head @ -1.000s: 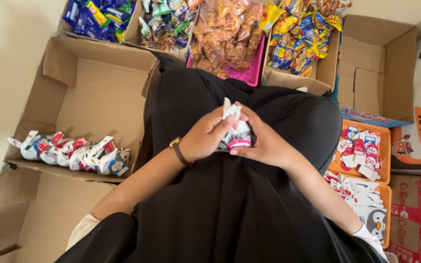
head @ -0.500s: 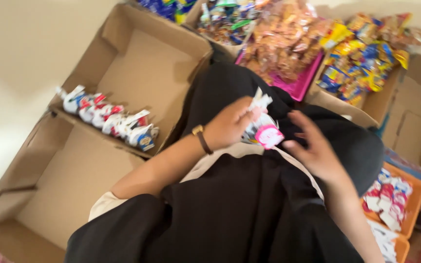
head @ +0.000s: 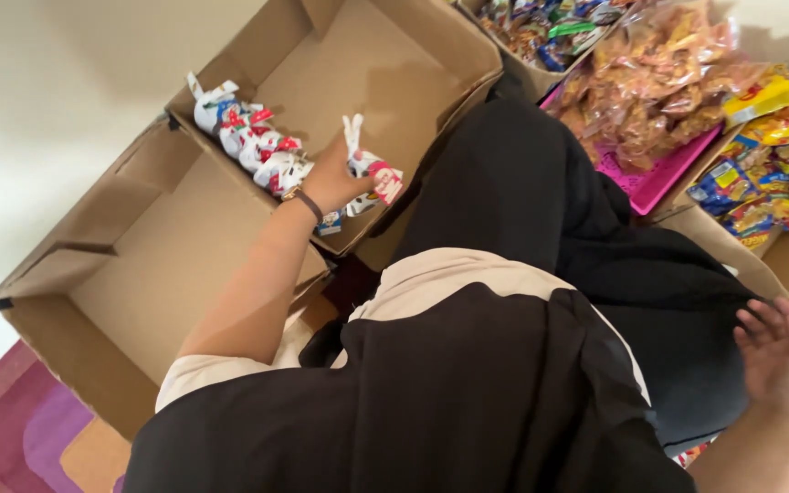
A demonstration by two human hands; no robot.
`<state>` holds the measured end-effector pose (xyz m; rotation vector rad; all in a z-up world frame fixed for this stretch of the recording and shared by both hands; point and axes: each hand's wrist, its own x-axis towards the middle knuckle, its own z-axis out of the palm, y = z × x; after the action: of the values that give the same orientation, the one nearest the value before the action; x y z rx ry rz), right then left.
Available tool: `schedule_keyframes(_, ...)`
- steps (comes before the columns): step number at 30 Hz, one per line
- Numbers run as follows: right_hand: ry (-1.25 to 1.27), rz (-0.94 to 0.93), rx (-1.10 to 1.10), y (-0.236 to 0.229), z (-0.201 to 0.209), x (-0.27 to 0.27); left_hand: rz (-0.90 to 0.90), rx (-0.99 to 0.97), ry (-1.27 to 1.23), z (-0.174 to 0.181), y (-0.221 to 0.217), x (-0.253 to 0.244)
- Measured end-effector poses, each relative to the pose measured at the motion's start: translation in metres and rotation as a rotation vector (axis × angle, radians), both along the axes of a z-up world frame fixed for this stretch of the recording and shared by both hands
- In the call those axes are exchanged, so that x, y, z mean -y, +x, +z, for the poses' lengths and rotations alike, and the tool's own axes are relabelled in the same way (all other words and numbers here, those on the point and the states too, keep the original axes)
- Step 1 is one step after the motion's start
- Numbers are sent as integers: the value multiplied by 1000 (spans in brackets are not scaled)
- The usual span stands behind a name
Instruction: Packing small snack packets into decorative penguin-shaped gift bags while sitting on the floor.
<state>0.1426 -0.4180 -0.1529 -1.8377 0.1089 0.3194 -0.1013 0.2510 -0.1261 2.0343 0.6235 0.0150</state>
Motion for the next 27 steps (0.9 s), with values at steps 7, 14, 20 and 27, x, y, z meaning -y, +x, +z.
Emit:
schedule_keyframes(7, 102, -165, -127, 35, -55, 41, 49, -154, 164, -110, -34, -9)
schedule_keyframes(14, 64, -212, -190, 40, -59, 51, 120, -99, 185, -131, -43, -16)
schedule_keyframes(20, 96, -249, -190, 40, -63, 53, 68, -162, 224, -116, -36, -16)
schedule_keyframes(27, 95, -252, -191, 40, -62, 52, -10, -369, 476, -151, -38, 10)
